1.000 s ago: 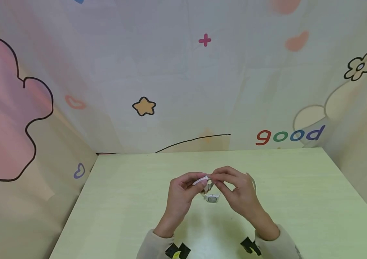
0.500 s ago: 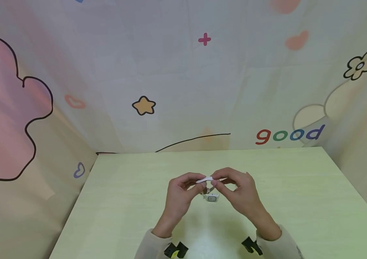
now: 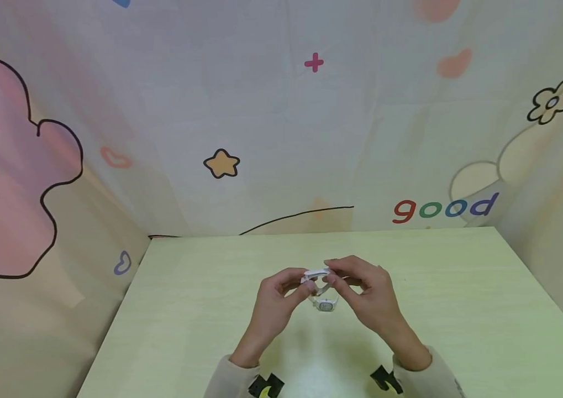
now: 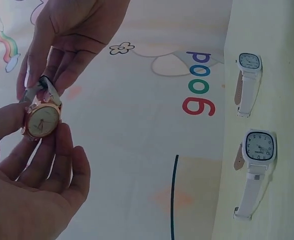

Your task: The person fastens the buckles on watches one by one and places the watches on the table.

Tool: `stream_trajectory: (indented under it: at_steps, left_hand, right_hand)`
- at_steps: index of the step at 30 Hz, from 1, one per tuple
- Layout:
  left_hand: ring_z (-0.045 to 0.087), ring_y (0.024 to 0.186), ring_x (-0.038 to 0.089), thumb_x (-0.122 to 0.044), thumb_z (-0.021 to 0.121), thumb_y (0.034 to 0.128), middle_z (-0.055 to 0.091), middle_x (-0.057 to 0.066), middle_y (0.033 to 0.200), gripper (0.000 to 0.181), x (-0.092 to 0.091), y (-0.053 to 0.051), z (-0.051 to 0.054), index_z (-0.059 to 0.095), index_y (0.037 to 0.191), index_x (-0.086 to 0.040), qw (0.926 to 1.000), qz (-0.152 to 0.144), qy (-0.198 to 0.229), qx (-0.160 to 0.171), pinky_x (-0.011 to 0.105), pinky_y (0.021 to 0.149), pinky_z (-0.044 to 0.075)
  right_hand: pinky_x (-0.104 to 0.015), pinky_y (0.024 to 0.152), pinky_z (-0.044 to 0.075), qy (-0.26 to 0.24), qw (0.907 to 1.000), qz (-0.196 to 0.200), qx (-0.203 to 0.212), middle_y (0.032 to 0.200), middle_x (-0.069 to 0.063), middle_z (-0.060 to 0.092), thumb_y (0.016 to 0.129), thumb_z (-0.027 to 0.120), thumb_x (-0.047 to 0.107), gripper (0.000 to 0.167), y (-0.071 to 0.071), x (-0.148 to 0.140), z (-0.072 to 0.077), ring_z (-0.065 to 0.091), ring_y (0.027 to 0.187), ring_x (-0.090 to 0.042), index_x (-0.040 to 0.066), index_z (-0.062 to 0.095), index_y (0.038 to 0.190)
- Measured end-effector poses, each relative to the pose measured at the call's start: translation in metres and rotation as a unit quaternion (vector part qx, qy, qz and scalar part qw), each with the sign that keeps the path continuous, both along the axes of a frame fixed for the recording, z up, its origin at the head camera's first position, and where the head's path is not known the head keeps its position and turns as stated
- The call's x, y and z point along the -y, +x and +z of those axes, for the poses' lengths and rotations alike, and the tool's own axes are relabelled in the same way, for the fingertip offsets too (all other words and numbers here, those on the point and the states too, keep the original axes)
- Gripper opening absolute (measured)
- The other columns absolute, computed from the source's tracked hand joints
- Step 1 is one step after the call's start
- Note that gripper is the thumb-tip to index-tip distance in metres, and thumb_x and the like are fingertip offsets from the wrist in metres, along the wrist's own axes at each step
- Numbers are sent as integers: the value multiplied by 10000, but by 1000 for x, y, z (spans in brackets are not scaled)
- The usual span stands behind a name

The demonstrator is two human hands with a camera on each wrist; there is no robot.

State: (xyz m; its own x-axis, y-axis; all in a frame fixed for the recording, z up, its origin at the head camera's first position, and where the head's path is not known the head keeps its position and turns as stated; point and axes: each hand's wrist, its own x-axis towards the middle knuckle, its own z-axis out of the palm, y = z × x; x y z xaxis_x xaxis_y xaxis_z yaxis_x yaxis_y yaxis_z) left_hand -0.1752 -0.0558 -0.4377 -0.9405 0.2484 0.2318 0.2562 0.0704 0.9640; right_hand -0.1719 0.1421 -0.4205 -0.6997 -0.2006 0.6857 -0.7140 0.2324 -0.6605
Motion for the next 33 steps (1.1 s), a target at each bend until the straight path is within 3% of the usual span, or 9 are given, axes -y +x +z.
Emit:
stream_trajectory:
  at_steps: [7,13,16,22,28,33]
  left_hand:
    - [681,981,145,-194,701,918,720,109,1083,222,0,3,4,727,1111,-89,9986,243,448,-117,265,908,538]
    - [661,1035,126,-149,725,891,720,114,1082,236,-2,2,3,728,1116,-79,9965,299,533,-565,289,987,500]
    - [661,1022,115,-130,733,881,719,123,1076,223,-3,3,3,728,1095,-69,9958,345,560,-633,288,968,504]
    - [658,994,108,-100,740,869,708,156,1063,210,-3,5,5,714,1070,-46,9952,354,664,-622,295,947,512]
    - [647,944,107,-82,728,879,696,182,1011,167,-4,6,3,707,1036,-30,9945,318,783,-618,323,944,518]
    - [635,932,111,-65,714,888,676,200,1013,158,-5,7,1,693,1036,-12,9929,281,980,-619,317,945,520]
  right_hand:
    - [-206,718,580,-3,9998,114,-180,980,-113,711,798,703,-148,303,0,3,0,707,838,-45,24,716,1047]
    - [-145,767,544,338,9979,-506,-230,958,-52,741,803,772,-7,188,2,5,3,713,849,-71,110,749,949]
    - [-142,731,504,503,9958,-735,-231,944,-14,749,786,799,30,194,2,6,5,708,841,-57,145,754,935]
    - [-151,733,549,422,9986,-271,-182,944,-45,741,782,780,-36,243,2,6,5,700,839,-82,98,754,983]
    - [-145,710,545,408,9982,-345,-273,911,-33,740,799,765,-40,192,3,6,3,694,819,-67,96,762,935]
    - [-155,713,553,269,9989,-175,-330,887,-38,723,800,748,-68,190,2,7,0,679,790,-73,91,751,905]
